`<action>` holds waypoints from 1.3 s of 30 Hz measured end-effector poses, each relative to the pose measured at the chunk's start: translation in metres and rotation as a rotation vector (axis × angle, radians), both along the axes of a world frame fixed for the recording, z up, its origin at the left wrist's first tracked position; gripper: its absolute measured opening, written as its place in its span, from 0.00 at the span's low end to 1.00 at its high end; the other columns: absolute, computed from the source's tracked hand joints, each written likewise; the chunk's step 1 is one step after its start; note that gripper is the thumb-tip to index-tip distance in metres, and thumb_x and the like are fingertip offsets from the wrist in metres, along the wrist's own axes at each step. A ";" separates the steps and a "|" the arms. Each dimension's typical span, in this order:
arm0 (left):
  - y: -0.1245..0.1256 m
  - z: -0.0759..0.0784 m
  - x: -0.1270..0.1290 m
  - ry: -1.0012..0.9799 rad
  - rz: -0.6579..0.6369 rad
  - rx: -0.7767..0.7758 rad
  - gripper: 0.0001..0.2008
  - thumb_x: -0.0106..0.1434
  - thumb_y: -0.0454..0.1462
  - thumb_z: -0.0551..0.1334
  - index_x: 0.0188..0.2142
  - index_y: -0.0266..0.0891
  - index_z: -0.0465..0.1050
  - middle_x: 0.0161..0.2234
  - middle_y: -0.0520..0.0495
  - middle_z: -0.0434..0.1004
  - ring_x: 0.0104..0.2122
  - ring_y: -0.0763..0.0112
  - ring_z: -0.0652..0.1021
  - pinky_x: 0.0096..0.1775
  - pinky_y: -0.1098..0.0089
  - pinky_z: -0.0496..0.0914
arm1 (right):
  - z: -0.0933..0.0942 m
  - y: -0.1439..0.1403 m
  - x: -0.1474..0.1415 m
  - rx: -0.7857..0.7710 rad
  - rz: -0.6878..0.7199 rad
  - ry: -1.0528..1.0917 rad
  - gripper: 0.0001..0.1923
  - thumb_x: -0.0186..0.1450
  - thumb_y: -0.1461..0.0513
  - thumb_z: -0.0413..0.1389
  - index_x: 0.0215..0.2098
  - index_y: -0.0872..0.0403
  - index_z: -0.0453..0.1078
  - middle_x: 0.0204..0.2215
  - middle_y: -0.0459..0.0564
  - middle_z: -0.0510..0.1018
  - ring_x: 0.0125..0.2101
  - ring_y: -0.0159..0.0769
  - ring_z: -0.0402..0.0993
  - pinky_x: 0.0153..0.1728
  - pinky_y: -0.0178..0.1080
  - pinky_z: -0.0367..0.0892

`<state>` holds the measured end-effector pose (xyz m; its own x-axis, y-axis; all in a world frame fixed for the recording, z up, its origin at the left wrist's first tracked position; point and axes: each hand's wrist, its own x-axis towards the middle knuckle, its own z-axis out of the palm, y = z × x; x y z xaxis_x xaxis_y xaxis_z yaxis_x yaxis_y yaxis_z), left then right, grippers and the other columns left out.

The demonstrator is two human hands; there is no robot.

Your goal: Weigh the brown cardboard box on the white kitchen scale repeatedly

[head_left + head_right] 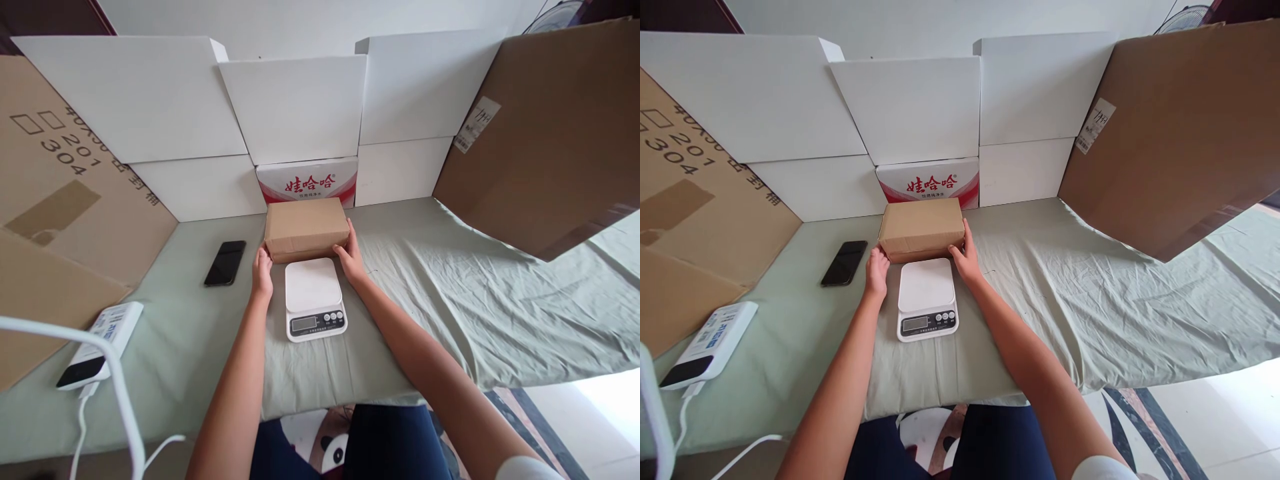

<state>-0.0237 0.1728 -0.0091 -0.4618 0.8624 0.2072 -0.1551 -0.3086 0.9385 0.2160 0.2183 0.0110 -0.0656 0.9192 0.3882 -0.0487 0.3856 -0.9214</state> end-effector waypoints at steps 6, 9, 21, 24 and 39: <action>-0.006 0.005 0.001 0.052 0.071 0.068 0.40 0.61 0.68 0.61 0.60 0.44 0.76 0.62 0.36 0.78 0.66 0.53 0.74 0.67 0.58 0.65 | -0.001 -0.008 0.002 0.169 -0.035 -0.078 0.49 0.68 0.43 0.57 0.79 0.48 0.45 0.78 0.53 0.52 0.78 0.52 0.47 0.77 0.53 0.47; -0.017 0.008 0.001 0.111 0.111 0.138 0.39 0.62 0.67 0.60 0.59 0.43 0.76 0.60 0.38 0.79 0.63 0.55 0.76 0.64 0.60 0.67 | -0.003 -0.014 0.006 0.299 -0.096 -0.153 0.49 0.70 0.38 0.52 0.79 0.48 0.43 0.77 0.55 0.54 0.78 0.53 0.46 0.78 0.55 0.46; -0.129 -0.001 0.030 0.126 0.156 0.193 0.39 0.65 0.65 0.58 0.61 0.40 0.76 0.55 0.35 0.80 0.58 0.49 0.79 0.55 0.58 0.73 | -0.020 -0.097 0.044 0.386 -0.082 -0.263 0.43 0.75 0.41 0.48 0.80 0.44 0.38 0.77 0.56 0.53 0.76 0.56 0.51 0.74 0.60 0.57; -0.142 -0.003 0.034 0.123 0.124 0.169 0.41 0.65 0.66 0.57 0.63 0.39 0.76 0.59 0.33 0.78 0.61 0.46 0.77 0.58 0.56 0.73 | -0.019 -0.103 0.049 0.365 -0.109 -0.279 0.43 0.75 0.41 0.48 0.79 0.45 0.41 0.74 0.58 0.57 0.74 0.57 0.55 0.72 0.61 0.59; -0.133 -0.003 0.032 0.057 0.146 0.045 0.44 0.60 0.68 0.60 0.63 0.39 0.76 0.62 0.31 0.76 0.63 0.46 0.76 0.61 0.54 0.71 | -0.008 -0.098 0.046 0.289 -0.065 -0.255 0.42 0.73 0.40 0.51 0.78 0.44 0.46 0.73 0.59 0.62 0.72 0.56 0.61 0.68 0.58 0.66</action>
<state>0.0084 0.0403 -0.0122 -0.5684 0.7761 0.2733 -0.0527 -0.3658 0.9292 0.2623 0.1201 0.0026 -0.1389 0.7800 0.6101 0.2012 0.6255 -0.7538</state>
